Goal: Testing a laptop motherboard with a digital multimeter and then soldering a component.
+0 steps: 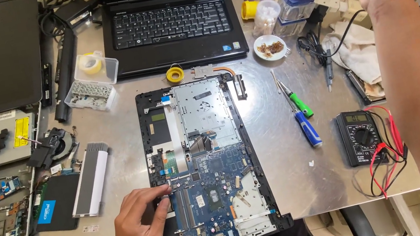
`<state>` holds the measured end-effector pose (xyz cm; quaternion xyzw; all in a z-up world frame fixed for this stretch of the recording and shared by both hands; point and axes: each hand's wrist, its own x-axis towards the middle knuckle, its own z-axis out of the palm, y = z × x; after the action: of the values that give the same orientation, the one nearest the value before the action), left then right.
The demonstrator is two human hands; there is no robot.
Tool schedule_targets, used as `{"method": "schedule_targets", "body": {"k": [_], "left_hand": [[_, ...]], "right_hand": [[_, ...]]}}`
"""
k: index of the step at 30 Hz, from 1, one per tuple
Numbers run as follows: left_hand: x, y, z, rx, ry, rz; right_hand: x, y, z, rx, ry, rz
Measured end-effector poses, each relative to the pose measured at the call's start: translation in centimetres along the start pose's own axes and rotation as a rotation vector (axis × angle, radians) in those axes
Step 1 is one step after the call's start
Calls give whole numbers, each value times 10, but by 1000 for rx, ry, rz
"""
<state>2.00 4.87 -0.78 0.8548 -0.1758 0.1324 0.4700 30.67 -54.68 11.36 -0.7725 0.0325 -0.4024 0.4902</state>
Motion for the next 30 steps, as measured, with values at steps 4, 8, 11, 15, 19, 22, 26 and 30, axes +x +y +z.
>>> {"method": "schedule_targets", "body": {"k": [4,8,11,15,19,22,26,30], "left_hand": [[1,-2,0,-21,-43,-30],[3,2,-1,-19,-58,-52],[8,6,-1,13,-102,-90],[7,6,0,59,-136,-106],[7,8,0,57,-108,-57],[6,8,0,67,-98,-33],[3,6,2,114,-104,35],[4,5,2,116,-107,35]], "right_hand": [[-13,-15,-22,227,-101,-366],[-35,-38,-40,356,62,-263],[-54,-7,-54,443,45,-235],[-122,-64,-16,419,143,-180],[-174,-95,24,86,153,-284],[-192,-77,42,93,166,-316],[-200,-55,55,141,185,-315],[-201,-52,58,69,188,-269]]}}
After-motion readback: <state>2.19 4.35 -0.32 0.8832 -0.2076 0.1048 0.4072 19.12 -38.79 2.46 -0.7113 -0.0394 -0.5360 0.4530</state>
